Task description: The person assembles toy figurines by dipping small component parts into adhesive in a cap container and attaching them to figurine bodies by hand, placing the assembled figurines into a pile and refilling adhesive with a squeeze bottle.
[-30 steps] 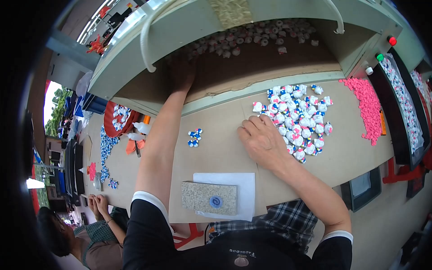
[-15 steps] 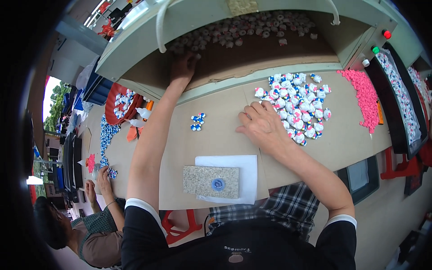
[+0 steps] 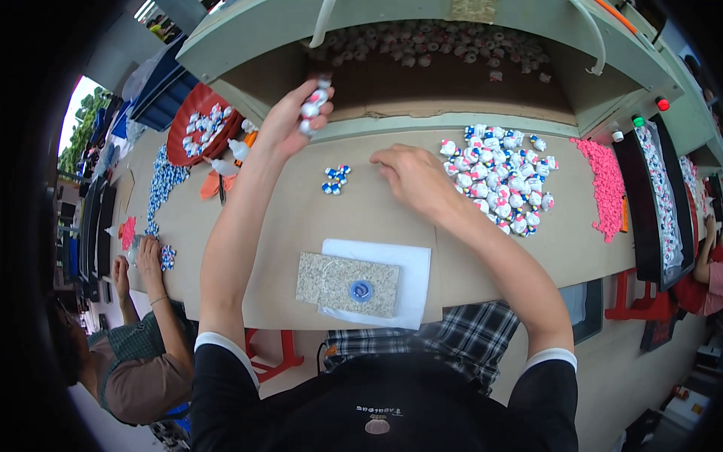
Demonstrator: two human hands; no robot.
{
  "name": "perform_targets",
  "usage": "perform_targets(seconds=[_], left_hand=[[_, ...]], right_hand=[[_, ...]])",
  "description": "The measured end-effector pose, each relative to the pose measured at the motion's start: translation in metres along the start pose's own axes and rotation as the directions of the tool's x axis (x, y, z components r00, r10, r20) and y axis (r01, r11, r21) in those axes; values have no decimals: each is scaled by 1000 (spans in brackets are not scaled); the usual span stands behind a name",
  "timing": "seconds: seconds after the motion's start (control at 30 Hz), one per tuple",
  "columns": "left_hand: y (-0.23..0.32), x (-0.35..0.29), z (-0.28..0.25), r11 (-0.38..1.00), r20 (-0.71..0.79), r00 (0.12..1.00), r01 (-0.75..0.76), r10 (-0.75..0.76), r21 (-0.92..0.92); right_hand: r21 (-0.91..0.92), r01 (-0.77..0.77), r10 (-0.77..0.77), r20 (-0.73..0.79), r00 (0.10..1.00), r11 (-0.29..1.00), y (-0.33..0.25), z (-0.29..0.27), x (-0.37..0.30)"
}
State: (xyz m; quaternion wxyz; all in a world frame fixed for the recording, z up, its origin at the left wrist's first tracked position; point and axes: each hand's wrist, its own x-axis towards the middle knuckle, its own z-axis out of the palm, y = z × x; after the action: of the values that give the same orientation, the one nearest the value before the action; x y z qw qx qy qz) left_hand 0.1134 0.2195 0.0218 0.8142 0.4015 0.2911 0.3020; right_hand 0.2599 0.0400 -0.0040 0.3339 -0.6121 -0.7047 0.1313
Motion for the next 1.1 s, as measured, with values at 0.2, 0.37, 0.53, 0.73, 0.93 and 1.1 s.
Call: perform_targets(seconds=[0.2,0.37,0.53,0.73,0.93,1.1], left_hand=[[-26,-140,-25,958,-43,998,39,-53,-283],[-56,-198,-26,923,-74,996,25,-58,-384],[-71,-223,-14,905,-21,999,15,-27,-426],[-75,-239,-3,963,-123,992,-32,-1,-266],[-82,-227,15,1000,-137,991,10,-8,9],[-91,-227,22,999,-135,991,15,-8,45]], right_hand=[[105,20,-29,86,996,994,-3,44,40],[31,6,-14,263,965,999,-9,46,39],[47,-75,67,150,986,996,-9,52,31],[308,-290,237,200,951,906,-50,20,9],[423,75,-149,145,978,903,-87,-4,-33],[441,84,-162,142,976,894,-100,-6,-47]])
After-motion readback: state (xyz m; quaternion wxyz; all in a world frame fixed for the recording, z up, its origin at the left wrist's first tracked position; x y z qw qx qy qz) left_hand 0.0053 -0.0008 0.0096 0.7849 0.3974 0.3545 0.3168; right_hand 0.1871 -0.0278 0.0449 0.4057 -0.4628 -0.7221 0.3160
